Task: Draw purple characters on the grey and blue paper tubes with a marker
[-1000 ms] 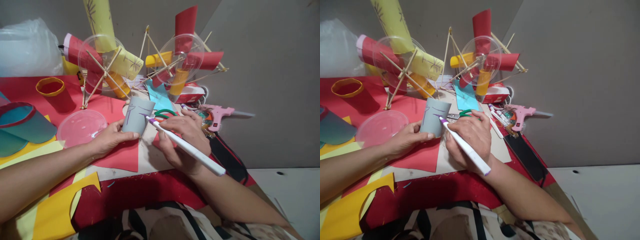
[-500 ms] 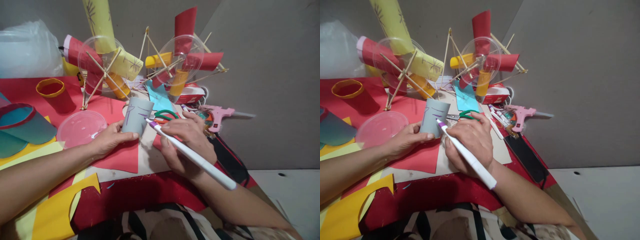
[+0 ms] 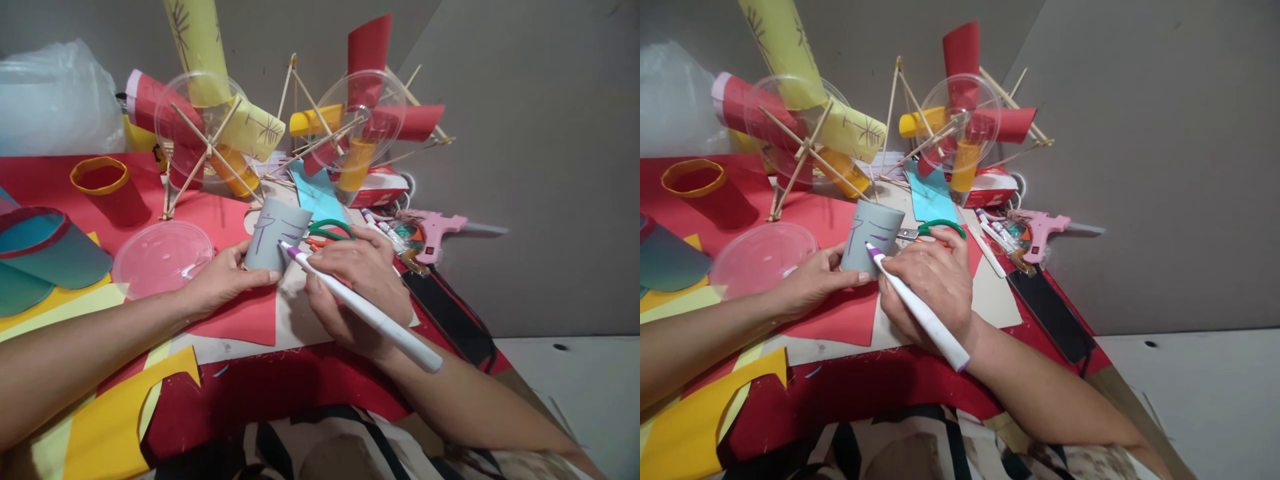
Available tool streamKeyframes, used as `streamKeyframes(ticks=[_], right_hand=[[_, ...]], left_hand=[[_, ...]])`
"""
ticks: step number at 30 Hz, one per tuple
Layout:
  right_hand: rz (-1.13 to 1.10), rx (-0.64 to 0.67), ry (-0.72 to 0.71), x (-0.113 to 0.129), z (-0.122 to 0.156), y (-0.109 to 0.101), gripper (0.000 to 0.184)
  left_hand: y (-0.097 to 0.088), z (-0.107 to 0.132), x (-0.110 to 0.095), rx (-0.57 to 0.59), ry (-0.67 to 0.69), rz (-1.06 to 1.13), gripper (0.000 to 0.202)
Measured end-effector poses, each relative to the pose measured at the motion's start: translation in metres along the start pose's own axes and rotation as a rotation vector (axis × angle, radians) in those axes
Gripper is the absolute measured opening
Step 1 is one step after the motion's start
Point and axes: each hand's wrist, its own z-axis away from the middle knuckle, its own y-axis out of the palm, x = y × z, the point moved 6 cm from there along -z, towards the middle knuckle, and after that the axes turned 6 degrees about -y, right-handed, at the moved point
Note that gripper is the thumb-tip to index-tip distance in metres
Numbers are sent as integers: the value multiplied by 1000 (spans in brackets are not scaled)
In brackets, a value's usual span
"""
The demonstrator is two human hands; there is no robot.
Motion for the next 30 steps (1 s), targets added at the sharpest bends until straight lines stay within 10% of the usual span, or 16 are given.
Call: streamKeyframes(ticks=[30], right_hand=[[-10, 50, -2, 4, 3, 6, 14]], left_hand=[[0, 2, -1, -27, -14, -23, 67]])
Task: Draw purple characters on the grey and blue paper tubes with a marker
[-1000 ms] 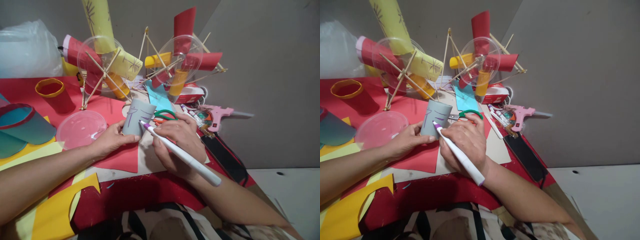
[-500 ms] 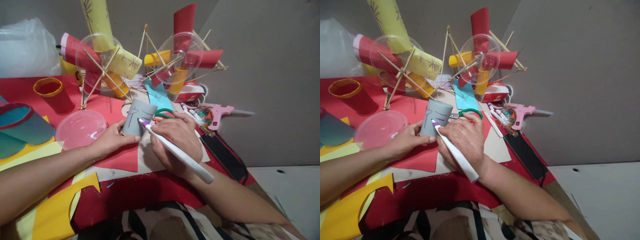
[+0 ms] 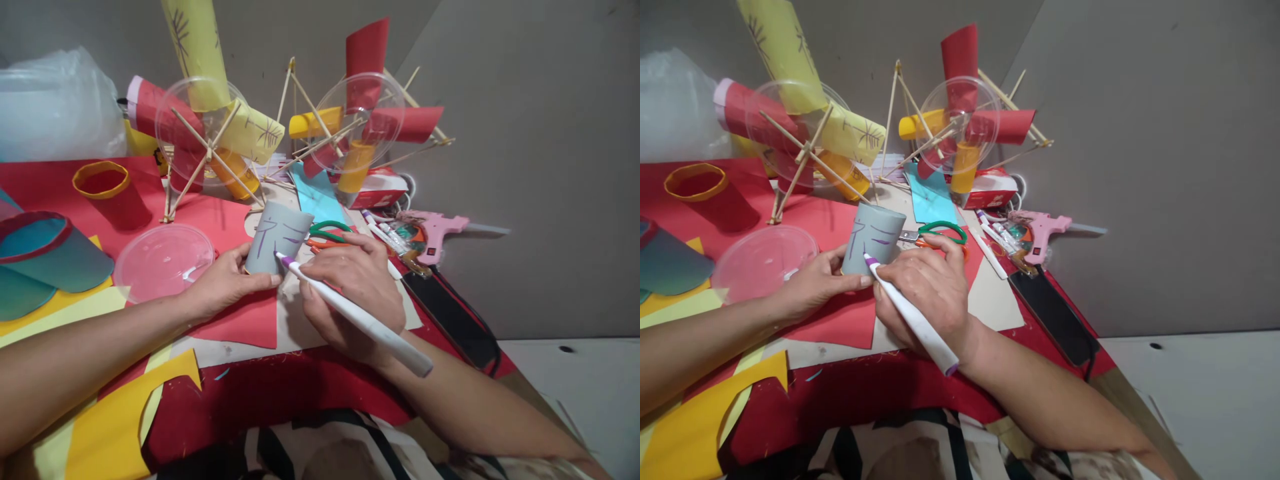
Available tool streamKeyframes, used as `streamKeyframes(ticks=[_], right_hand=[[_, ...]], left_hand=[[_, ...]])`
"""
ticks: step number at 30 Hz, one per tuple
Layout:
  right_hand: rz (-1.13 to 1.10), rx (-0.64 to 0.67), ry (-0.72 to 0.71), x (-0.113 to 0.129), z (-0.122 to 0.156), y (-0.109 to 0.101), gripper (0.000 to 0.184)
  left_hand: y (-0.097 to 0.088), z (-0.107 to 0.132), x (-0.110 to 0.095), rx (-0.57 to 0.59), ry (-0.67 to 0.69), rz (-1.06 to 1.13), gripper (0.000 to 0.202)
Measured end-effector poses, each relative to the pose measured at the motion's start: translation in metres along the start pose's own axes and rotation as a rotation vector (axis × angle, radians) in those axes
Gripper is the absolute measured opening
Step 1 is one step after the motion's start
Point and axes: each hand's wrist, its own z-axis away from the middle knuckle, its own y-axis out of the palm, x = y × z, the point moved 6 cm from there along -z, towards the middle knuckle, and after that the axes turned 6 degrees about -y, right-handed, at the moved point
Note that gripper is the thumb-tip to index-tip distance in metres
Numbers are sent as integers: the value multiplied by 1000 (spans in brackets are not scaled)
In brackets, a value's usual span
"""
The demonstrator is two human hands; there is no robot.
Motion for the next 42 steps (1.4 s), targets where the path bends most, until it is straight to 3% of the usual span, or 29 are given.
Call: streamKeyframes(ticks=[6, 18, 24, 30, 42], right_hand=[[45, -47, -7, -1, -2, -3, 16], [26, -10, -3, 0, 0, 1, 16], [47, 68, -14, -1, -2, -3, 19], [51, -37, -6, -3, 0, 0, 18], [69, -34, 3, -5, -2, -7, 15]], left_hand=[[1, 0, 0, 12, 1, 15, 69], [1, -1, 0, 18, 5, -14, 74], [1, -2, 1, 22, 3, 10, 74], [2, -2, 0, 27, 5, 21, 69], [-3, -3, 3, -9, -6, 8, 70]])
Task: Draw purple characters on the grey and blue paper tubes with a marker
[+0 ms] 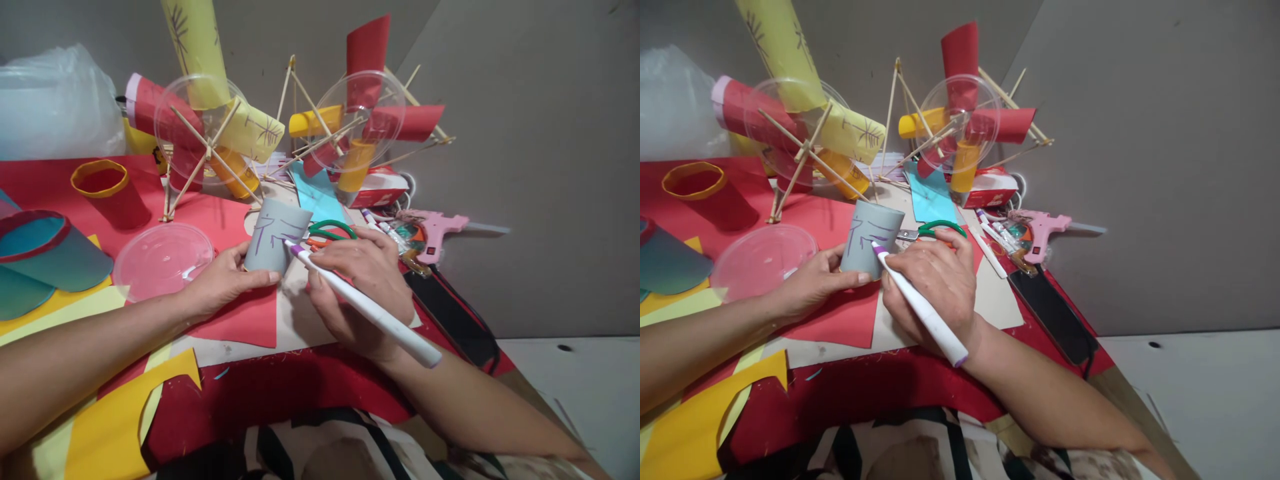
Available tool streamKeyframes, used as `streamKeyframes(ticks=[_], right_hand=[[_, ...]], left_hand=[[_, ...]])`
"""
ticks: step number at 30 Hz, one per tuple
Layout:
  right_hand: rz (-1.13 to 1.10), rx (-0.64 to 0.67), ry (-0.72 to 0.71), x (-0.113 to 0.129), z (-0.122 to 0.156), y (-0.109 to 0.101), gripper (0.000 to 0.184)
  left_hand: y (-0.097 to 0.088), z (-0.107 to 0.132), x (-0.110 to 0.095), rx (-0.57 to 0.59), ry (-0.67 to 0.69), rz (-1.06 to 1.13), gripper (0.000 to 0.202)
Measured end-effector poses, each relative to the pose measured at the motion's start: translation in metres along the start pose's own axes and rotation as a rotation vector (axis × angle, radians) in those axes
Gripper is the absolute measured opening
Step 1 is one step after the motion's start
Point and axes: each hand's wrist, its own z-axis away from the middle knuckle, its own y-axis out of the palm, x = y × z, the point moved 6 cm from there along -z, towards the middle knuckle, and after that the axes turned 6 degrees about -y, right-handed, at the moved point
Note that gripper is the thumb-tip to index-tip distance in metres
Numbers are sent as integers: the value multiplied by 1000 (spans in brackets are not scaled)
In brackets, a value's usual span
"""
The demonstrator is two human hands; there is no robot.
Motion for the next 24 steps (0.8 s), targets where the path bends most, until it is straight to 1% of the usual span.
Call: streamKeyframes(ticks=[5, 9, 13, 24], right_hand=[[16, 0, -6, -2, -1, -2, 12], [22, 13, 6, -3, -2, -4, 10], [37, 25, 8, -5, -1, -5, 13], [72, 43, 7, -7, -5, -6, 12]], left_hand=[[-2, -1, 3, 8, -6, 31, 73], [-1, -2, 5, 30, -6, 93, 69], [0, -3, 6, 60, -10, 142, 64], [0, -2, 5, 52, -18, 176, 58]])
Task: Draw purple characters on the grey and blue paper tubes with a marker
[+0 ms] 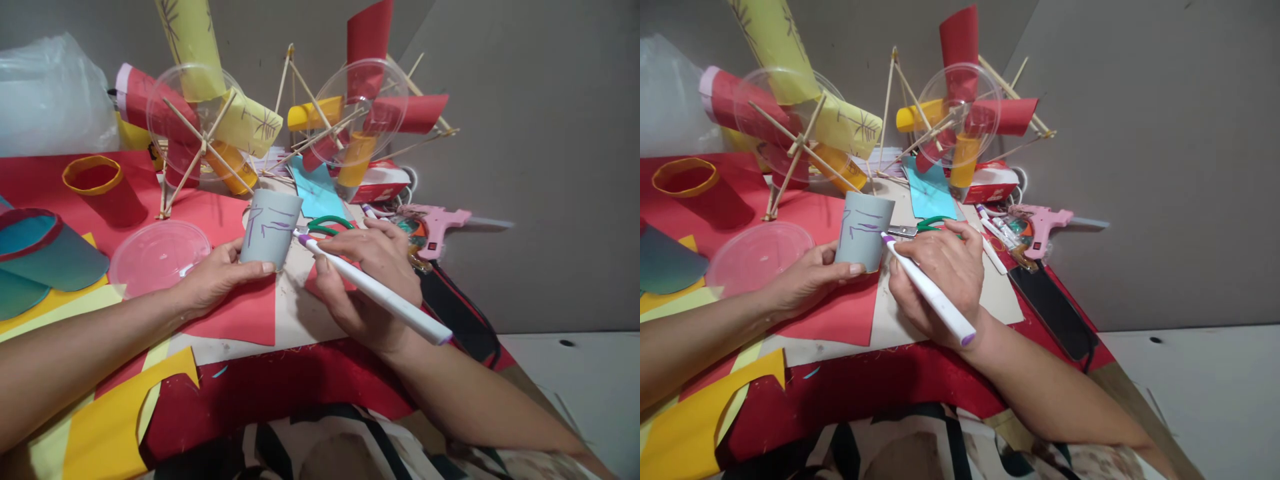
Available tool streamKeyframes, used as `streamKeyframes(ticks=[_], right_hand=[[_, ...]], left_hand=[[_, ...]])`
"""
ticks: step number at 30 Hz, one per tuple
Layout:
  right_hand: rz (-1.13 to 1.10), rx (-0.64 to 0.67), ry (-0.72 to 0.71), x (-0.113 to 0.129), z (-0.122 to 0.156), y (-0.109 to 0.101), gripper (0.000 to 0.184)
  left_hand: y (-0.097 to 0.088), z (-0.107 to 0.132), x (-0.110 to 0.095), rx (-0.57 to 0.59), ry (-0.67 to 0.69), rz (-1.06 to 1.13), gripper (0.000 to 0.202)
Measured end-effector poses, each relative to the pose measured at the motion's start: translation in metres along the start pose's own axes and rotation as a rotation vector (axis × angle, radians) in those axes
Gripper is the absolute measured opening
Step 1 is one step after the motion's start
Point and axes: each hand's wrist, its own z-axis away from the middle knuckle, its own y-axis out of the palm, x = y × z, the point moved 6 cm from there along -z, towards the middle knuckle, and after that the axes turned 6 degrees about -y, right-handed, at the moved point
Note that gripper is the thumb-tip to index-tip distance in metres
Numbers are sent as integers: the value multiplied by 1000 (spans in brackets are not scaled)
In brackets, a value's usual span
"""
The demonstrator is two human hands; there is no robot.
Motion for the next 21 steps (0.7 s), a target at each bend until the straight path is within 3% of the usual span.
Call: streamKeyframes(ticks=[21], right_hand=[[-88, -44, 25, 3, 7, 3, 11]], left_hand=[[0, 0, 1, 16, -14, 47, 56]])
